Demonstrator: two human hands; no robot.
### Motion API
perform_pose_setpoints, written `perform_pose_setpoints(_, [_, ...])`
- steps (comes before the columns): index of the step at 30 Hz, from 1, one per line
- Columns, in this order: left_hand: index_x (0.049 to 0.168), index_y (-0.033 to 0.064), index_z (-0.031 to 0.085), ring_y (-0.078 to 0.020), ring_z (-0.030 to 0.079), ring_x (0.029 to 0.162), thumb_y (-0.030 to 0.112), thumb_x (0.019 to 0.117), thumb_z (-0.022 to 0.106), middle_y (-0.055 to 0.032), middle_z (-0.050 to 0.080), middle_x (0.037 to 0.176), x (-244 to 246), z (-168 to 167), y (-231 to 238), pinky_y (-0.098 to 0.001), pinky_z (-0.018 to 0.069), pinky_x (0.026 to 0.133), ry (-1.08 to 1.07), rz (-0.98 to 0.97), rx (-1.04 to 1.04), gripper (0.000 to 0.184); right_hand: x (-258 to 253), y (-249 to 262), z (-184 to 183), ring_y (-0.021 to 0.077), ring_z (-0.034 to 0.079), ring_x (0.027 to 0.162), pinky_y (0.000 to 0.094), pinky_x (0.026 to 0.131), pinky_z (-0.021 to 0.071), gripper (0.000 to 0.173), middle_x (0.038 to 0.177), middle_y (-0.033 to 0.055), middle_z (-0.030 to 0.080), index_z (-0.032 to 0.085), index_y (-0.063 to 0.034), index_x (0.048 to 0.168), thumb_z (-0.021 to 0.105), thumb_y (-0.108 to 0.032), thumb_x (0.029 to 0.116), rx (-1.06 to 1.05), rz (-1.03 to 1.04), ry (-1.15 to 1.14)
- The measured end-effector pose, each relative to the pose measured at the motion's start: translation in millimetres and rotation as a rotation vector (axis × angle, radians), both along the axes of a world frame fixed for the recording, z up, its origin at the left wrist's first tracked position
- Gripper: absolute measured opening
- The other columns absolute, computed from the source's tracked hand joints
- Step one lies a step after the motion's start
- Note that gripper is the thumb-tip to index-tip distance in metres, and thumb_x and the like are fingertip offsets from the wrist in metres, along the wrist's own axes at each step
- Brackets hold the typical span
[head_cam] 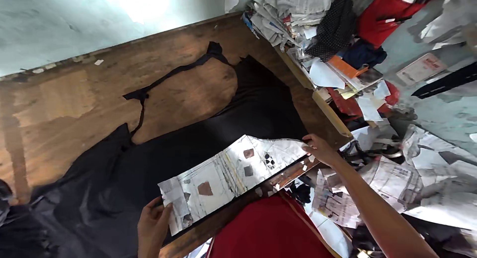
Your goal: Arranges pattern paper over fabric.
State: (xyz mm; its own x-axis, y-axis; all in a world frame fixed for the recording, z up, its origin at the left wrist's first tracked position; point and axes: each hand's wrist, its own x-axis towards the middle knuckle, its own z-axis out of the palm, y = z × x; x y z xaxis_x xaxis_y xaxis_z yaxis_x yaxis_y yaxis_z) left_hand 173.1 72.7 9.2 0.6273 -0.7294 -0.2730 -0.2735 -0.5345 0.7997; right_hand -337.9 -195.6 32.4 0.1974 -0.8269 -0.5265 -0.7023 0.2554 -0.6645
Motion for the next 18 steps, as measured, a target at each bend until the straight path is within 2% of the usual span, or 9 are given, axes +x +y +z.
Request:
perform_pose_setpoints(5, [0.136, -0.005, 0.052, -0.014, 0.065, 0.076, 0.011, 0.0938, 0.069, -0.0158, 0.068, 0.096, -9, 1, -3, -0.0341, 0.0569, 0.072, -0.074, -0.014, 0.069, 0.048, -13, 10, -11, 0.0315, 0.067, 0.109, 0.049, 0.099, 0.0522, 0.038, 0.122, 0.022, 0.066, 0.061, -0.0012, 0.133, 0.063, -0.024, 0.1024, 0.008, 0.039, 0.169])
perform_pose_setpoints(8, [0.134, -0.0071, 0.054, -0.0232, 0.067, 0.081, 0.014, 0.0943, 0.069, -0.0212, 0.069, 0.1, -9, -2, -1, -0.0436, 0.0572, 0.076, -0.154, -0.048, 0.069, 0.047, -11, 11, -10, 0.031, 0.067, 0.11, 0.0501, 0.1, 0.0515, 0.037, 0.121, 0.0202, 0.067, 0.063, -0.0024, 0.13, 0.062, -0.027, 0.1025, 0.002, 0.02, 0.203])
perform_pose_setpoints(18, [0.133, -0.0073, 0.055, -0.0279, 0.068, 0.082, 0.015, 0.0964, 0.067, -0.023, 0.069, 0.099, -14, -9, -1, -0.0476, 0.0569, 0.077, -0.217, -0.03, 0.088, 0.045, -8, 5, -11, 0.029, 0.068, 0.109, 0.0483, 0.1, 0.0518, 0.035, 0.119, 0.0186, 0.069, 0.064, -0.0033, 0.128, 0.062, -0.028, 0.1032, -0.01, 0.006, 0.219])
